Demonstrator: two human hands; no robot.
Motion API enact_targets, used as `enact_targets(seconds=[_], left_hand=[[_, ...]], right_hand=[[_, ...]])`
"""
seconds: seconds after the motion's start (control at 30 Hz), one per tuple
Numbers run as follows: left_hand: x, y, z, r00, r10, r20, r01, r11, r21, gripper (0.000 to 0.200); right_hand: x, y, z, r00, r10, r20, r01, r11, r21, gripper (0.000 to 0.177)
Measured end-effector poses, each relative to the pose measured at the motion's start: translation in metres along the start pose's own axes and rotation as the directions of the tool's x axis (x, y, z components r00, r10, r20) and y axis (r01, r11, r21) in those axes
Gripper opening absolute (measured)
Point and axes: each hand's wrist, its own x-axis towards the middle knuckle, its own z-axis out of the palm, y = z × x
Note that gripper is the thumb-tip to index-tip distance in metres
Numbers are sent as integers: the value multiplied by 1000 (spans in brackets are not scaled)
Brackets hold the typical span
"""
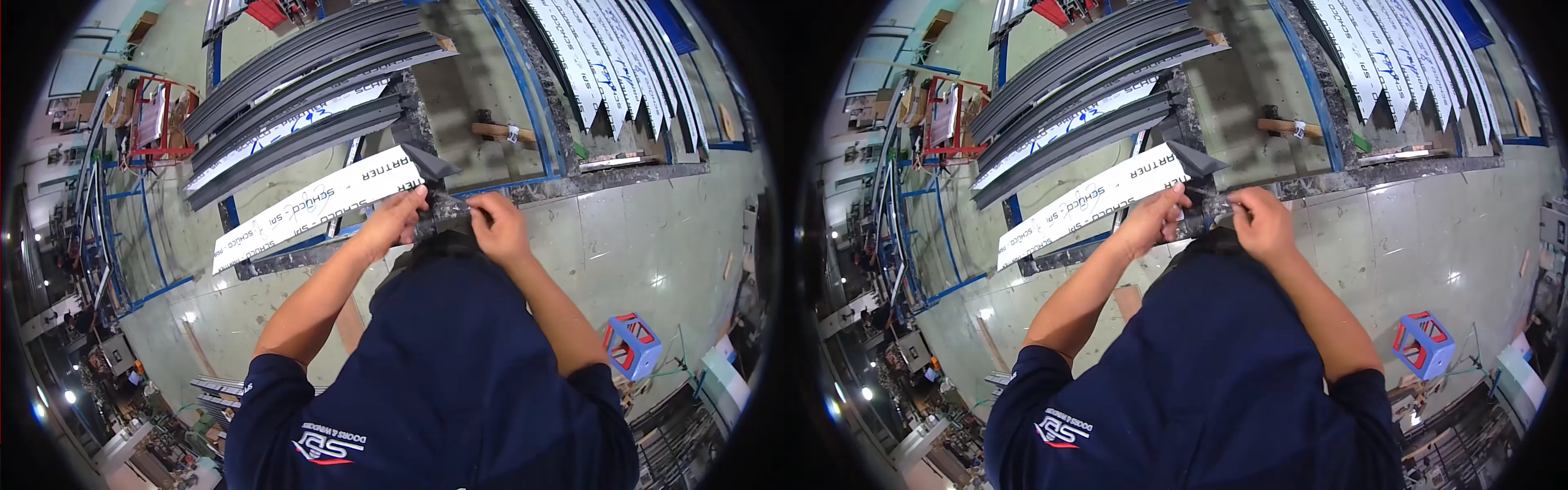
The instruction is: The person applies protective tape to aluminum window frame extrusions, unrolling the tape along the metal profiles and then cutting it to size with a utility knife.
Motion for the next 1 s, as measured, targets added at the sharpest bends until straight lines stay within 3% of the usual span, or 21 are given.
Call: enact_targets(seconds=[0.03,0.07,0.13,0.2,0.23,0.3,0.37,0.4,0.43,0.47,0.5,0.57,0.73,0.77,0.8,0.83,0.9,1.0], left_hand=[[-10,-6,0,982,-138,129,159,974,-163,51],[-19,-8,5,969,-190,157,228,932,-280,44],[-25,-12,2,980,-126,152,174,919,-355,42],[-28,-8,-3,987,-100,129,150,866,-477,30],[-26,-9,-6,986,-105,132,155,870,-468,30],[-19,-13,-14,993,34,109,-6,969,-247,21],[-14,-10,-22,992,37,123,-4,966,-260,15],[-11,-6,-25,991,81,103,-67,989,-133,16],[-10,-2,-26,988,126,92,-126,992,-6,16],[-9,4,-26,987,132,93,-141,984,105,13],[-7,7,-25,986,127,111,-140,983,119,13],[-1,11,-26,978,145,153,-189,924,331,18],[12,26,-24,971,133,198,-221,812,540,19],[16,28,-23,917,364,162,-377,661,649,19],[19,30,-22,801,576,160,-481,462,745,23],[23,33,-23,801,574,171,-483,451,750,23],[31,39,-24,560,707,432,-578,-40,815,35],[50,41,-27,537,659,527,-588,-155,794,33]], right_hand=[[2,-15,1,971,-235,-39,222,952,-211,16],[1,-22,4,969,-244,-42,229,949,-217,16],[1,-32,8,920,-392,-7,359,849,-389,20],[2,-37,10,899,-436,-29,384,820,-424,21],[-2,-39,12,881,-471,-41,404,796,-450,21],[-5,-39,16,888,-454,-68,390,824,-411,21],[-9,-39,19,890,-443,-108,375,846,-379,21],[-15,-36,23,990,-59,-125,52,997,-59,21],[-21,-31,27,948,318,-14,-304,918,254,22],[-21,-18,28,939,336,69,-332,840,430,22],[-21,-16,22,937,347,49,-333,838,433,22],[-20,-16,12,796,431,425,-605,555,571,22],[-18,8,17,781,413,467,-622,573,534,20],[-19,19,21,767,456,452,-642,516,567,20],[-18,23,23,748,497,439,-656,458,600,20],[-17,27,27,752,498,432,-650,453,610,20],[-14,29,30,667,607,432,-734,435,522,21],[-2,25,40,668,632,393,-732,463,500,21]])
